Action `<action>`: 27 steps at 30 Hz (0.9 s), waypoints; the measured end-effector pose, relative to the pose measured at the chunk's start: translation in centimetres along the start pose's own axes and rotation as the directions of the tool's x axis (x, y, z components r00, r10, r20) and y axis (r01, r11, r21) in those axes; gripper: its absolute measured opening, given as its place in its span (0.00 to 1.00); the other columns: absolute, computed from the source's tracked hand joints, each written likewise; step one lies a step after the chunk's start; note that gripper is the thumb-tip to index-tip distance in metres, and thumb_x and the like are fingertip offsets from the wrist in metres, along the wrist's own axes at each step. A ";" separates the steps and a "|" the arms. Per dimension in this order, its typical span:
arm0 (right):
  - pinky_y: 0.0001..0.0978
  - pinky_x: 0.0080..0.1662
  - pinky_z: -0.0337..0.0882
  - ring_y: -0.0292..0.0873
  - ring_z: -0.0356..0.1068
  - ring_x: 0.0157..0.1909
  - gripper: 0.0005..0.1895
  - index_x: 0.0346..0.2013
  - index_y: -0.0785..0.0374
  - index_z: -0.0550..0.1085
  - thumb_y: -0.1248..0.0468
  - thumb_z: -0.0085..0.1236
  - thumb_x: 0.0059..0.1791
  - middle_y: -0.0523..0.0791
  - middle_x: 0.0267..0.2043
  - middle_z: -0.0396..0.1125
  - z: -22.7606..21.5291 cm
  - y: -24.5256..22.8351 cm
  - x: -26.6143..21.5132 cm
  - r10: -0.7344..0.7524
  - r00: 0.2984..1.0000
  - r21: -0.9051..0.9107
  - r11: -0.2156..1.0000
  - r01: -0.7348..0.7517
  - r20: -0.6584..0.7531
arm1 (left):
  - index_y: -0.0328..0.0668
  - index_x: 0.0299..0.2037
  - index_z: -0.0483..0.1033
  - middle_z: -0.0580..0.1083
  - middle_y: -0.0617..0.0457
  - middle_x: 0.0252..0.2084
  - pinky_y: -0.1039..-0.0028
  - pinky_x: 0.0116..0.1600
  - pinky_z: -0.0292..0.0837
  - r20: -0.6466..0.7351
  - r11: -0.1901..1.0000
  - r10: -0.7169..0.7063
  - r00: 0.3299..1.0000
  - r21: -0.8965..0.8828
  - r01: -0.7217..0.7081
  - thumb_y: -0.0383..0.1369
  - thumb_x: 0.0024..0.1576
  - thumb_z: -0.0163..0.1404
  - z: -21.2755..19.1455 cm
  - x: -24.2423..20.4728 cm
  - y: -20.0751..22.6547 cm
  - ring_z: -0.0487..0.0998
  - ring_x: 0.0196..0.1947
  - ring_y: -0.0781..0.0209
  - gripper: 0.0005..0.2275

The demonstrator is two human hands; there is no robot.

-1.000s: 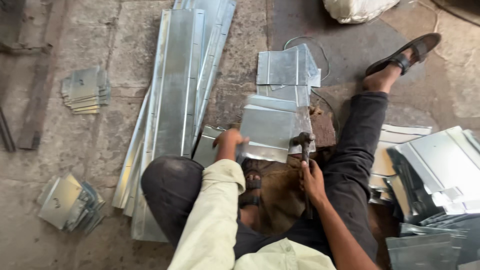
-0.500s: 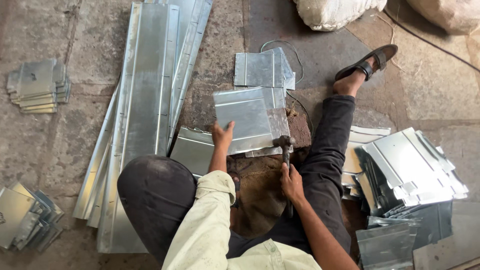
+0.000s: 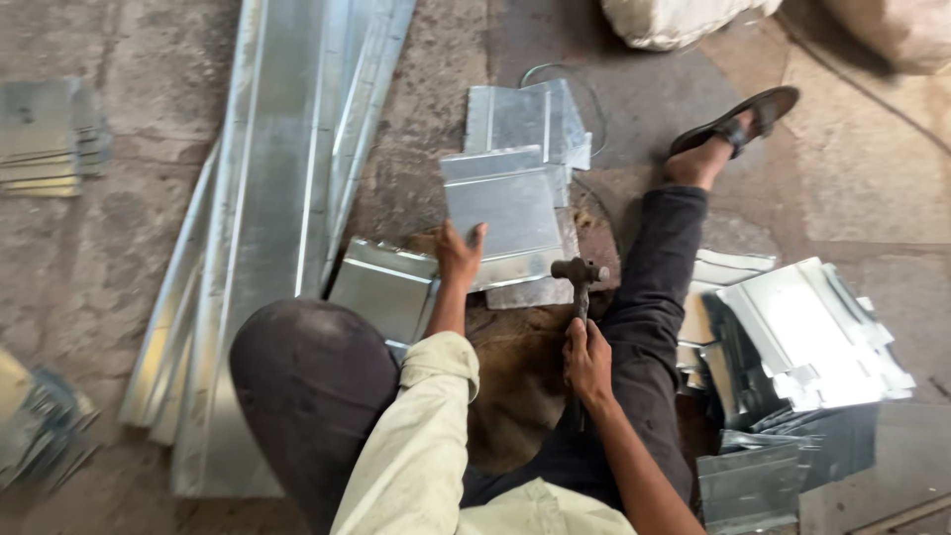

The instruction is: The person sits on the floor and uses a hammer to strike rectangular metal sheets placed on a wooden block. They repeatedly pick up sheets, position them, and hammer the edges to shape them, then place the finished pieces into a stack.

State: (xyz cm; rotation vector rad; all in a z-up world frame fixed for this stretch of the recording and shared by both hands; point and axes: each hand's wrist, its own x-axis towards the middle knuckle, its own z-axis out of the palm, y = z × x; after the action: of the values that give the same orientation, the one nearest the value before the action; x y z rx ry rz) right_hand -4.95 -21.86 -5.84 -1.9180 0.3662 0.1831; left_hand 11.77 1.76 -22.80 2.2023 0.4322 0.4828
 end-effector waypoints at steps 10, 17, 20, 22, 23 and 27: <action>0.28 0.24 0.65 0.39 0.59 0.17 0.42 0.34 0.61 0.64 0.22 0.30 0.51 0.44 0.18 0.55 -14.1 -11.5 -4.3 -0.807 0.449 0.091 0.450 0.888 -0.384 | 0.20 0.62 0.63 0.74 0.25 0.51 0.52 0.54 0.74 0.076 0.978 -0.058 0.995 -0.195 0.072 0.52 0.57 0.57 -1.2 0.6 2.7 0.77 0.52 0.29 0.37; 0.39 0.28 0.65 0.54 0.69 0.26 0.21 0.39 0.64 0.70 0.48 0.45 0.57 0.52 0.26 0.66 -1.9 1.6 2.3 -0.522 0.847 -0.355 0.814 0.460 -0.100 | 0.21 0.58 0.65 0.75 0.24 0.48 0.53 0.52 0.76 0.042 0.982 -0.054 0.998 -0.180 0.061 0.51 0.58 0.58 0.0 -0.7 0.9 0.78 0.49 0.26 0.34; 0.42 0.29 0.67 0.53 0.71 0.26 0.13 0.39 0.63 0.72 0.56 0.49 0.58 0.51 0.25 0.69 -1.6 -1.2 1.1 -0.198 0.980 -0.360 0.915 0.183 -0.004 | 0.20 0.59 0.64 0.74 0.22 0.50 0.51 0.52 0.75 -0.030 0.988 -0.021 0.999 -0.154 0.016 0.51 0.58 0.57 1.1 0.8 0.6 0.77 0.50 0.26 0.34; 0.41 0.30 0.69 0.46 0.70 0.25 0.13 0.38 0.62 0.72 0.57 0.46 0.59 0.47 0.24 0.69 -3.6 -5.0 -0.2 -0.252 0.965 -0.274 0.935 0.225 -0.067 | 0.19 0.60 0.62 0.73 0.21 0.51 0.50 0.51 0.74 -0.022 0.987 -0.022 1.000 -0.160 0.018 0.50 0.57 0.57 1.1 -0.2 0.4 0.76 0.50 0.25 0.36; 0.40 0.31 0.69 0.44 0.70 0.26 0.14 0.38 0.62 0.71 0.57 0.43 0.60 0.45 0.25 0.69 -5.0 -6.7 -0.7 -0.401 0.909 -0.257 0.895 0.364 -0.110 | 0.20 0.60 0.63 0.73 0.22 0.51 0.50 0.52 0.74 0.034 0.982 -0.078 0.996 -0.168 0.083 0.50 0.58 0.56 0.8 -1.3 0.1 0.76 0.50 0.26 0.35; 0.32 0.21 0.55 0.39 0.53 0.13 0.26 0.41 0.60 0.64 0.39 0.47 0.55 0.47 0.21 0.58 -11.2 -13.3 -3.2 -0.353 0.824 0.391 0.751 0.532 -0.444 | 0.22 0.59 0.62 0.73 0.23 0.51 0.51 0.54 0.73 0.123 0.969 -0.136 0.983 -0.192 0.158 0.51 0.59 0.56 -0.1 -0.1 0.6 0.77 0.51 0.26 0.34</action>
State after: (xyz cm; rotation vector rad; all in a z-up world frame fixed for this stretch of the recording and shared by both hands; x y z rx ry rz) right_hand -4.01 -27.33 10.97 -1.4495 0.1411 -0.5402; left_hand 11.74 1.42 -22.24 1.9744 0.4631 0.3096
